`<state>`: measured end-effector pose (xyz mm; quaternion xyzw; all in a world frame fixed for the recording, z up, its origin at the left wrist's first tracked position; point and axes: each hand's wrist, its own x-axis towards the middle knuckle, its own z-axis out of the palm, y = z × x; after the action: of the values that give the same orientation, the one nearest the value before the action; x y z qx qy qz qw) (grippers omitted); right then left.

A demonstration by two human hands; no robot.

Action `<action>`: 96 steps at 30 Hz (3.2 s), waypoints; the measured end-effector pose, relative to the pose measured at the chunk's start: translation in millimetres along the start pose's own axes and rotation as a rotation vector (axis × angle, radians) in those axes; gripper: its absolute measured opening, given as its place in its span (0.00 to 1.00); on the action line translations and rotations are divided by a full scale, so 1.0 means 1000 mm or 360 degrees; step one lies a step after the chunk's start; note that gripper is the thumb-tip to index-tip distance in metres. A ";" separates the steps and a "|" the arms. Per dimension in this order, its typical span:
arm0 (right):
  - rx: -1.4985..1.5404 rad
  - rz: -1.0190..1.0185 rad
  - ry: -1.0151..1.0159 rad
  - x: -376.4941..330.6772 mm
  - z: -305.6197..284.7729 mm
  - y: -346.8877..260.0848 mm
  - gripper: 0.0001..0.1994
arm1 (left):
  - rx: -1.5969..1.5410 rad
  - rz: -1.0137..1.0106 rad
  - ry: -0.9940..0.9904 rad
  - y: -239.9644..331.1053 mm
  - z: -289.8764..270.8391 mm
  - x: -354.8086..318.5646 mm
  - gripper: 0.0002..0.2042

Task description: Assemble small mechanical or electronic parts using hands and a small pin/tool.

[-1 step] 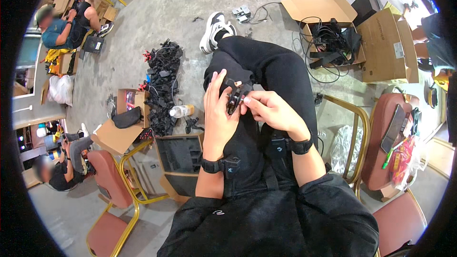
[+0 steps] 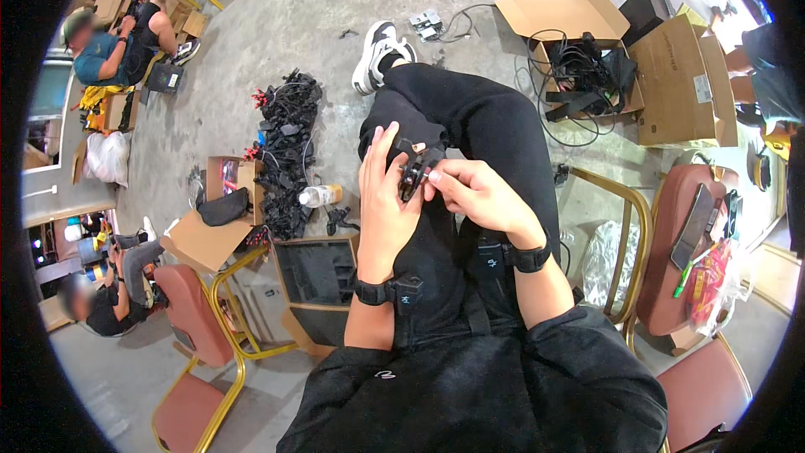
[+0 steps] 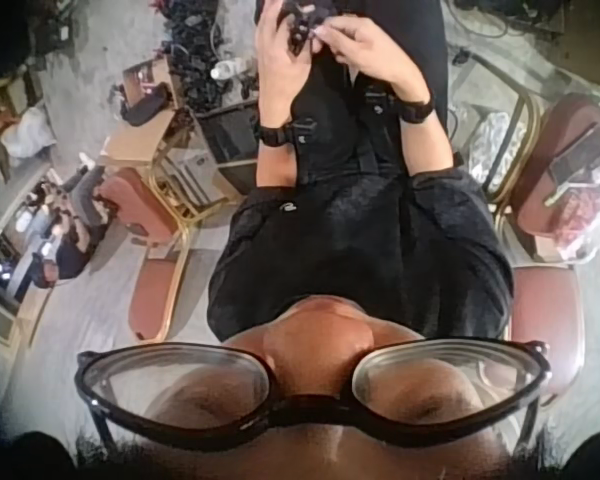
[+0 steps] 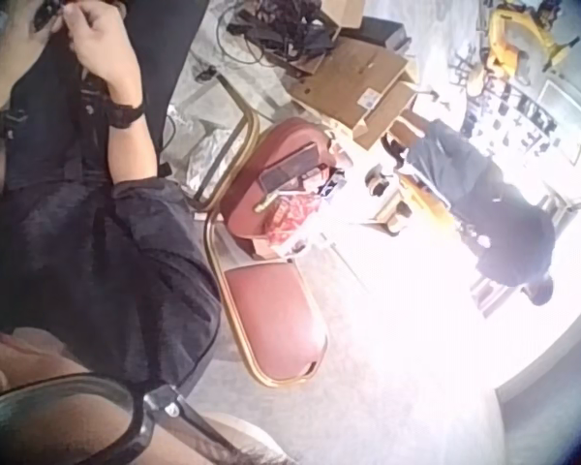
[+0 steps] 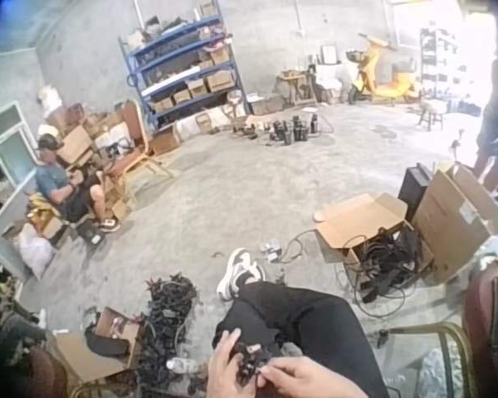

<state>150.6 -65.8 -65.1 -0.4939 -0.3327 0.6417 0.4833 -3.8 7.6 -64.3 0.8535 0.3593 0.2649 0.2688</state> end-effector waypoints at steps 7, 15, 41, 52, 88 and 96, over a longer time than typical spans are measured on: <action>-0.0877 -0.0901 0.0332 0.003 0.005 0.001 0.09 | -0.0036 0.0025 0.0050 0.000 0.001 0.000 0.20; -0.0202 -0.0304 -0.0052 -0.001 0.002 -0.005 0.11 | -0.0027 0.0023 0.0032 -0.005 -0.001 -0.002 0.20; 0.0150 -0.0169 -0.0110 0.003 0.001 0.003 0.13 | 0.0002 -0.0004 0.0023 -0.002 -0.003 -0.002 0.16; -0.0652 -0.0410 0.0167 -0.004 0.009 -0.012 0.10 | 0.0000 0.0027 0.0027 -0.003 -0.004 -0.003 0.19; -0.1212 -0.1069 0.0434 0.003 0.010 -0.004 0.04 | -0.0010 -0.0036 0.0065 -0.001 -0.002 -0.003 0.19; -0.0621 -0.0718 0.0230 0.004 0.008 -0.001 0.09 | 0.0036 -0.0012 0.0054 -0.002 -0.002 -0.003 0.19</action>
<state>143.1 -61.9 -63.5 -0.5355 -0.5157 0.4053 0.5319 -7.6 6.8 -64.8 0.8505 0.3699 0.2744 0.2540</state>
